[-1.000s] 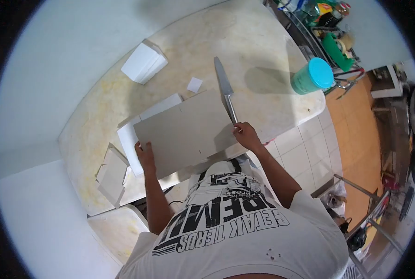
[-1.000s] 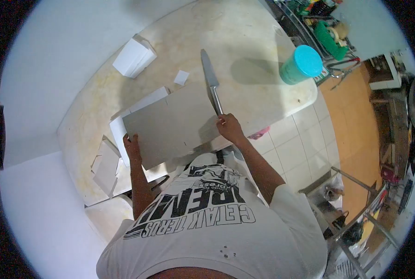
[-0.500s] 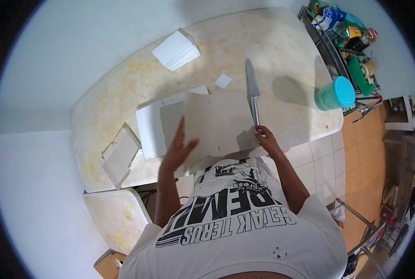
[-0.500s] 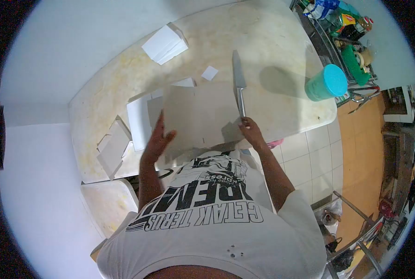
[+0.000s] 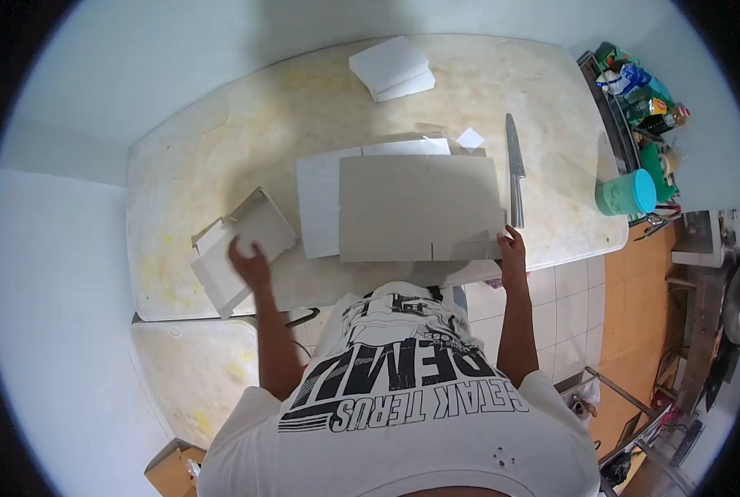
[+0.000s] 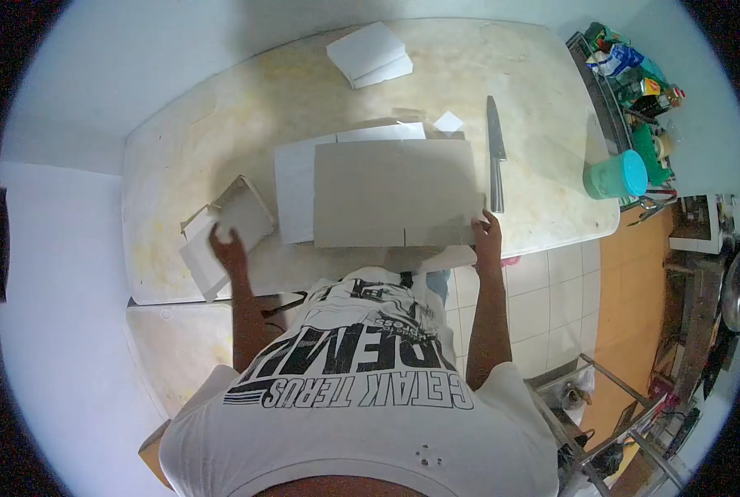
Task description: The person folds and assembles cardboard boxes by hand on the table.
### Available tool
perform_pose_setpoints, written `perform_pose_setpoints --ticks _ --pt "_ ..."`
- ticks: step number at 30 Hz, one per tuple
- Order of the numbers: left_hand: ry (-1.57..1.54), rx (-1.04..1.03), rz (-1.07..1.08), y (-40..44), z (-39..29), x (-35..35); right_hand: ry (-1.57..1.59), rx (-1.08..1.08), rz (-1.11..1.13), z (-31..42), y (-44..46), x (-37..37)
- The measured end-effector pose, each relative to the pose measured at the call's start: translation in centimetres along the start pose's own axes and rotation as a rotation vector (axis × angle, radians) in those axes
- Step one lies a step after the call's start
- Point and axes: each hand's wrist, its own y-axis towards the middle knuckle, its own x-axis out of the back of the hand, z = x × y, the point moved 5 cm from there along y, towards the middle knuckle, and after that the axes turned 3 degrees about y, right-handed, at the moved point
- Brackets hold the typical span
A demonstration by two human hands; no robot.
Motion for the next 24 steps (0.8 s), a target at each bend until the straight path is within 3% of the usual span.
perform_pose_setpoints --ticks 3,5,6,8,11,14,15,18,24 --pt "0.530 -0.019 -0.196 2.4 10.0 6.1 0.063 -0.098 0.145 0.3 -1.7 -1.7" --pt "0.611 0.478 -0.043 2.4 14.2 9.1 0.098 -0.169 0.330 0.4 -3.0 -3.1" --pt "0.595 0.545 0.141 2.7 20.0 8.4 0.124 -0.182 0.327 0.8 -3.8 -3.9" --pt "-0.180 0.748 0.289 1.6 28.9 5.3 0.178 -0.204 0.322 1.6 -5.5 -5.9" --pt "-0.663 0.944 0.545 0.0 24.4 6.4 0.160 -0.172 0.306 1.1 -4.5 -5.2" --pt "-0.740 0.789 0.578 -1.0 26.2 3.7 0.250 0.093 0.194 1.4 -2.1 -1.7" --pt "-0.822 0.813 0.626 -1.4 25.6 3.5 0.254 0.114 0.063 4.1 -3.9 -1.0" --pt "-1.000 0.971 0.701 -1.8 20.2 4.6 0.413 0.212 -0.041 9.0 -4.5 2.4" --pt "-0.991 0.771 0.577 -0.4 14.1 7.0 0.597 0.365 -0.147 9.0 1.1 4.0"
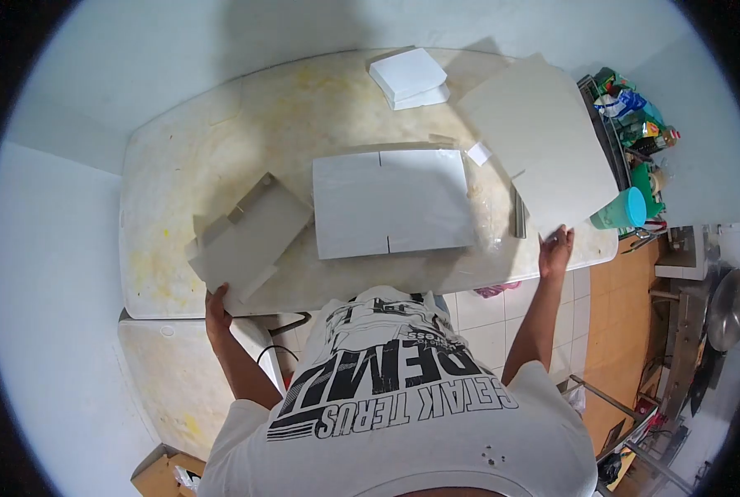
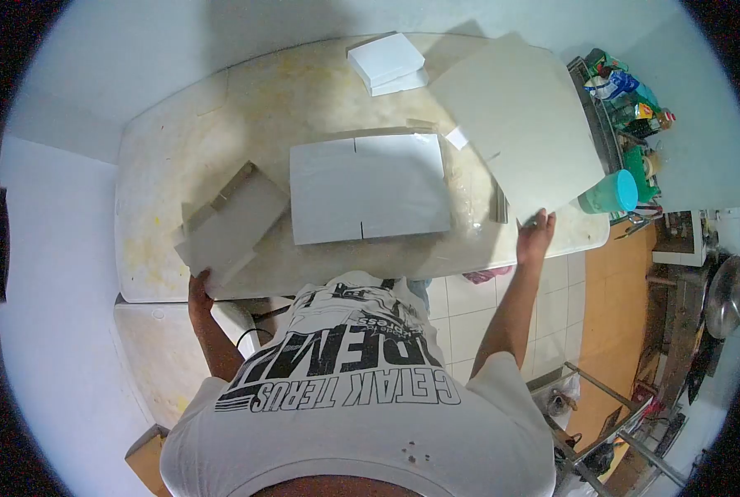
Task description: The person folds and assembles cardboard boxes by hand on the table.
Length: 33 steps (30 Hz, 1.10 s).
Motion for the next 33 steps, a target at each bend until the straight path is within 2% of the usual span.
perform_pose_setpoints --ticks 4,5,6,8,10,11,13,14,17,19,22,23,25,28,31,33 --pt "-0.010 -0.092 0.003 -2.2 -5.0 -3.2 0.028 -0.169 -0.026 -8.0 3.1 3.0" --pt "-0.001 -0.120 -0.016 -2.7 -6.0 -4.0 0.125 -0.275 -0.032 -11.0 4.0 4.5" --pt "0.002 -0.150 -0.038 -3.1 -6.9 -4.7 0.262 -0.354 0.146 -15.1 6.3 7.5" --pt "-0.002 -0.201 -0.033 -3.8 -8.2 -5.8 0.000 -0.490 -0.148 -14.2 1.5 3.5" --pt "0.009 -0.200 -0.027 -4.8 -8.8 -7.1 -0.156 -0.427 -0.337 -14.4 -1.2 2.4" --pt "0.025 -0.175 -0.018 -5.1 -9.0 -8.2 -0.320 -0.370 -0.359 -13.6 -2.5 0.9" --pt "0.066 -0.160 0.025 -5.4 -9.0 -11.2 -0.388 -0.256 -0.051 -12.3 -3.7 -3.0" --pt "0.091 -0.129 0.072 -5.5 -8.8 -12.9 -0.306 -0.322 0.163 -11.3 -4.6 -5.7" --pt "0.176 -0.041 0.233 -4.9 -7.8 -18.5 -0.069 -0.580 0.602 -8.1 -7.4 -13.4" --pt "0.246 0.009 0.341 -4.4 -7.1 -21.8 -0.063 -0.675 0.796 -7.7 -7.7 -15.2" --pt "0.365 0.009 0.507 -3.2 -6.2 -25.8 -0.452 -0.617 0.861 -7.9 -7.3 -15.0" --pt "0.383 0.030 0.502 -2.6 -6.1 -26.6 -0.522 -0.661 0.805 -8.5 -6.9 -14.4" --pt "0.422 0.082 0.486 -2.0 -6.0 -28.1 -0.461 -0.690 0.683 -9.7 -5.8 -12.8" --pt "0.417 0.135 0.316 -2.0 -6.4 -29.4 -0.443 -0.726 0.585 -9.4 -5.8 -11.5" --pt "0.131 0.070 0.670 -1.2 -6.0 -31.2 -0.391 -0.723 0.596 -9.9 -5.4 -11.0" --pt "-0.002 0.213 0.632 -1.3 -5.6 -30.9 -0.366 -0.732 0.596 -9.7 -5.4 -11.1"
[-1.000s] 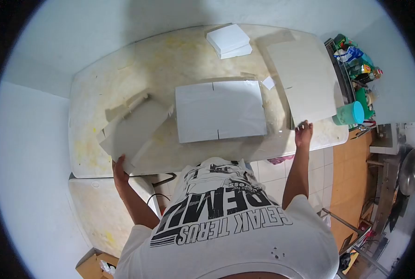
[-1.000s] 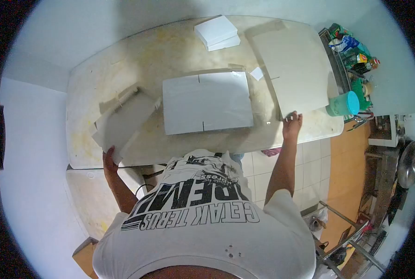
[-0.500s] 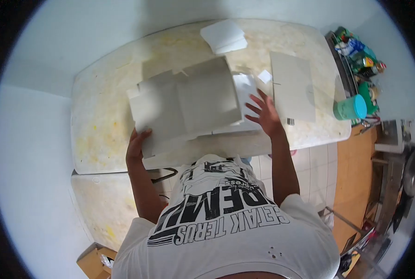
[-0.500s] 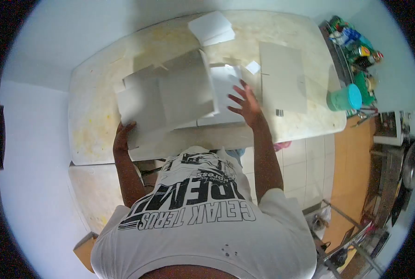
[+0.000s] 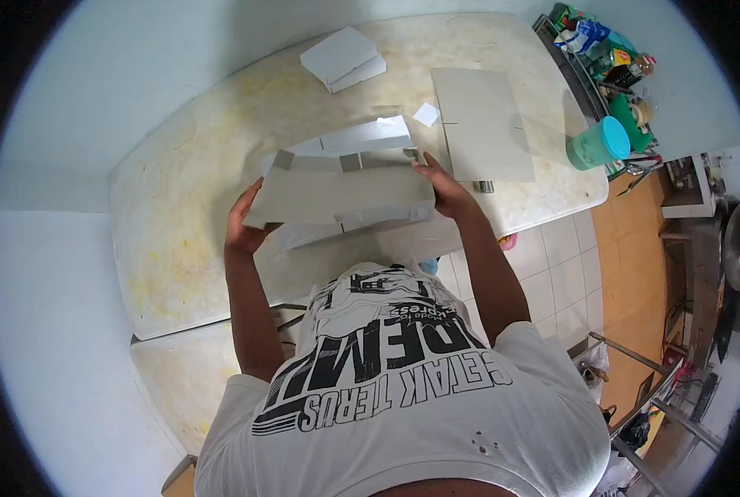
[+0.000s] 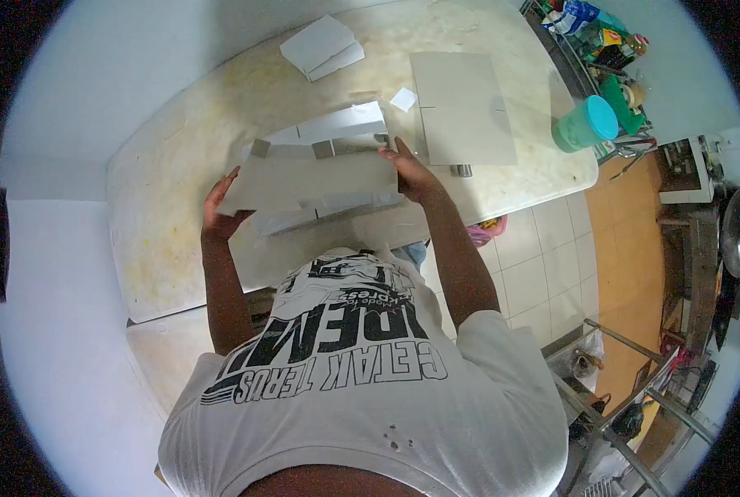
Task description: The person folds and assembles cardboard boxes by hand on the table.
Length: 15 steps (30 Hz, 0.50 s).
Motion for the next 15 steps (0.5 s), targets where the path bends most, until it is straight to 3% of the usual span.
perform_pose_setpoints --ticks 7,10,13,15 --pt "-0.397 0.016 -0.011 -1.2 1.6 -1.1 0.097 -0.029 -0.011 0.1 0.2 -0.6" --pt "-0.647 -0.201 0.229 -0.6 4.0 -0.1 0.115 0.033 0.091 0.6 0.6 -1.1" --pt "-0.880 -0.058 -0.240 -0.3 8.1 0.3 0.135 0.058 0.150 0.9 0.7 -2.3" --pt "-0.687 -0.007 -0.082 -0.5 10.1 -1.9 0.163 0.063 0.154 0.9 0.7 -3.1"
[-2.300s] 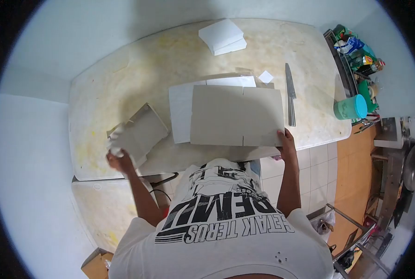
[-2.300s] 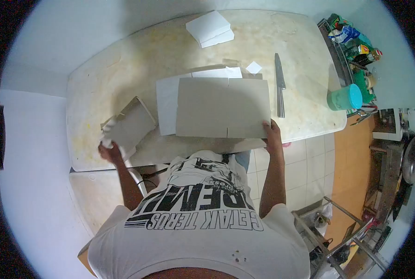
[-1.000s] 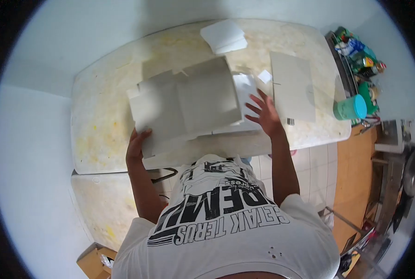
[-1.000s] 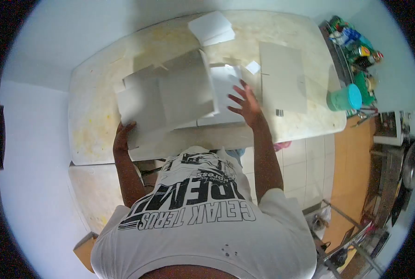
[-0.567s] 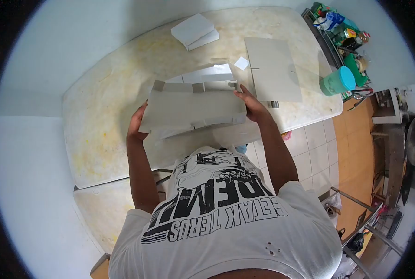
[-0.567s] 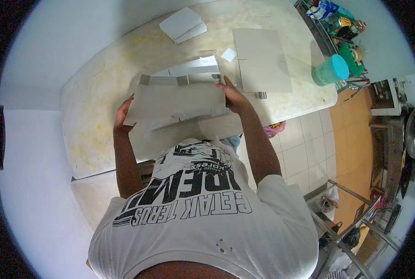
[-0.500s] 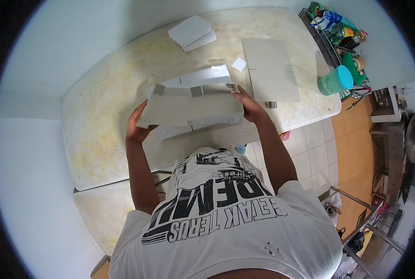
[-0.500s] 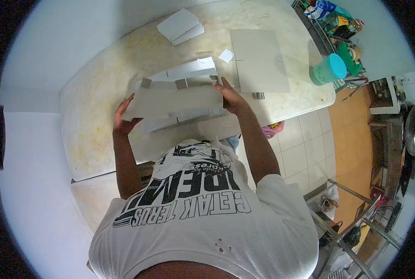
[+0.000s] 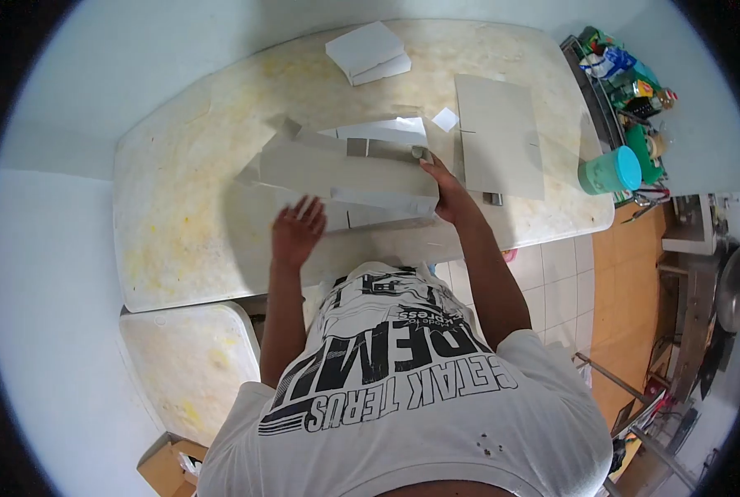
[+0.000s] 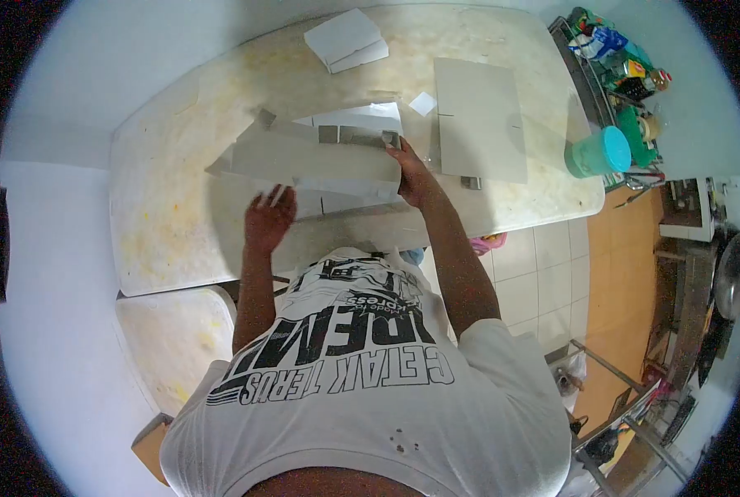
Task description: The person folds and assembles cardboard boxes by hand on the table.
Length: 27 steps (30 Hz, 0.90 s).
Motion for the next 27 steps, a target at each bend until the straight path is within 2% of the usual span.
perform_pose_setpoints --ticks 1,4,7,8,9,10,13,16,19,22,25,26,27 --pt "0.127 0.036 0.091 -0.2 1.4 -0.6 0.016 0.007 0.002 -0.3 0.2 -0.1" --pt "0.384 0.139 0.158 -1.4 4.7 -3.6 0.019 0.014 -0.035 -1.0 0.7 -0.6" --pt "0.445 0.122 0.166 -1.2 5.6 -5.0 -0.024 0.017 -0.149 -3.2 1.3 -1.1" --pt "0.483 0.055 0.078 -0.6 5.5 -4.7 -0.042 0.017 -0.195 -4.4 1.6 -0.9" --pt "0.518 -0.011 -0.010 0.4 5.3 -4.2 -0.054 0.066 -0.133 -6.6 2.7 0.3" --pt "0.552 -0.076 -0.101 1.1 4.9 -3.5 -0.073 0.022 -0.144 -7.5 2.4 0.3" --pt "0.515 -0.063 -0.243 2.0 4.3 -1.4 -0.146 -0.095 -0.164 -9.5 0.1 -0.7" --pt "0.504 -0.104 -0.247 1.7 4.2 -0.4 -0.341 -0.289 -0.148 -8.9 -2.8 -2.3" --pt "0.572 -0.161 -0.264 2.0 3.9 0.3 -0.649 -0.398 -0.029 -9.3 -4.5 -1.7" --pt "0.649 -0.235 -0.296 2.1 3.6 -0.1 -0.962 -0.439 0.180 -8.7 -4.4 -0.9" --pt "0.692 -0.273 -0.234 2.5 3.5 0.0 -1.033 -0.350 0.187 -5.6 -3.1 -1.5" --pt "0.650 -0.245 -0.240 2.5 3.4 0.2 -0.883 -0.163 0.108 -4.5 -2.2 -0.8" --pt "0.607 -0.217 -0.244 2.2 3.0 -0.3 -0.985 -0.006 -0.028 -2.0 -1.6 -1.7"
